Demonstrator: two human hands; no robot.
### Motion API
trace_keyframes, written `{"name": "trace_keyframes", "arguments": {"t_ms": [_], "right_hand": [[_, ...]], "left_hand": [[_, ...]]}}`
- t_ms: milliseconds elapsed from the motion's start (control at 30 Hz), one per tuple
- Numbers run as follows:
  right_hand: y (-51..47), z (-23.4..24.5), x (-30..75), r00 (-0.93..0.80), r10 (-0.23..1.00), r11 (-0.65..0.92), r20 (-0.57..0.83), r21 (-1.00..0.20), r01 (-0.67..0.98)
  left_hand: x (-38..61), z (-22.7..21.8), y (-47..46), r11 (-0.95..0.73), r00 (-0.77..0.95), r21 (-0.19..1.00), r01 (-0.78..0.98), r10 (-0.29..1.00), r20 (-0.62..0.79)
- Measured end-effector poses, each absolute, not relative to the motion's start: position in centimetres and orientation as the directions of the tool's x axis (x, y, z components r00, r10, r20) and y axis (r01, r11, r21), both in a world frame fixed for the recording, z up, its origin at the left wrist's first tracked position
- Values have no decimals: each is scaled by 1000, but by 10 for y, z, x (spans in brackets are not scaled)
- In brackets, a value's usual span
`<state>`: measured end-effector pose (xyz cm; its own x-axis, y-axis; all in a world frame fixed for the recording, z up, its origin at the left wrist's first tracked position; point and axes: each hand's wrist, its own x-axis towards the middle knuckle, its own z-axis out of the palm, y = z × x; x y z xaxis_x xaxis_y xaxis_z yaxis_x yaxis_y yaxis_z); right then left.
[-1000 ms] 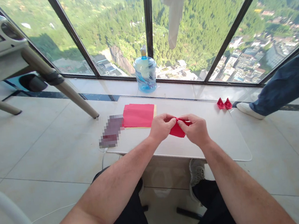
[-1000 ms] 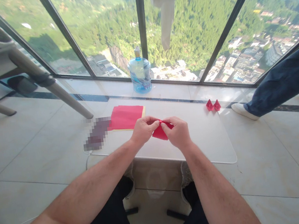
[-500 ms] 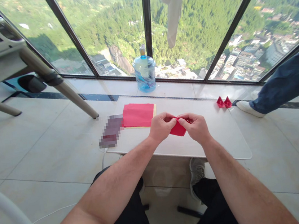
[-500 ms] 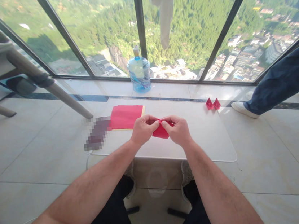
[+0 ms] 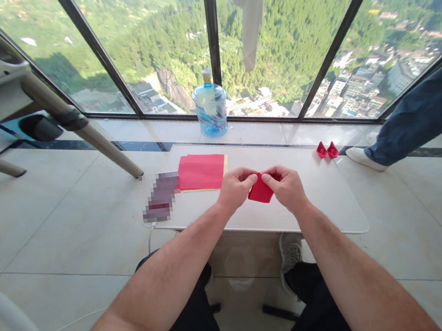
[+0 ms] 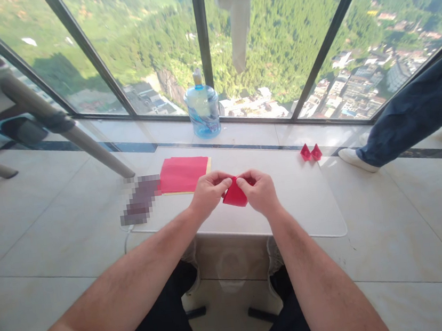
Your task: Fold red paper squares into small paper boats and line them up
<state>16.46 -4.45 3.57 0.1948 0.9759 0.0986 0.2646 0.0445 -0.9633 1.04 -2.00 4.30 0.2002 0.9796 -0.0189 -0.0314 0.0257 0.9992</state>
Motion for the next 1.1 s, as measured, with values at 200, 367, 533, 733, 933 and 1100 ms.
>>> {"name": "trace_keyframes", "arguments": {"t_ms": [200, 367, 533, 733, 933, 1100], "right_hand": [[-45, 35, 163, 193, 979, 25, 64, -980, 200], [-45, 35, 162, 190, 981, 13, 43, -988, 155], [-43, 32, 162, 196, 980, 8, 30, -994, 109], [-42, 32, 162, 195, 980, 14, 31, -996, 91], [-43, 33, 161, 184, 983, 6, 21, -997, 80], [-44, 33, 161, 179, 983, 8, 30, -993, 122]], "left_hand": [[11, 42, -18, 127, 224, 982, -137, 970, -94], [10, 45, -19, 180, 240, 971, -154, 961, -140], [9, 43, -17, 173, 227, 972, -161, 965, -134], [8, 39, -16, 177, 282, 966, -191, 952, -119], [7, 39, -15, 168, 276, 964, -207, 955, -108], [7, 41, -15, 203, 280, 954, -219, 950, -137]]}}
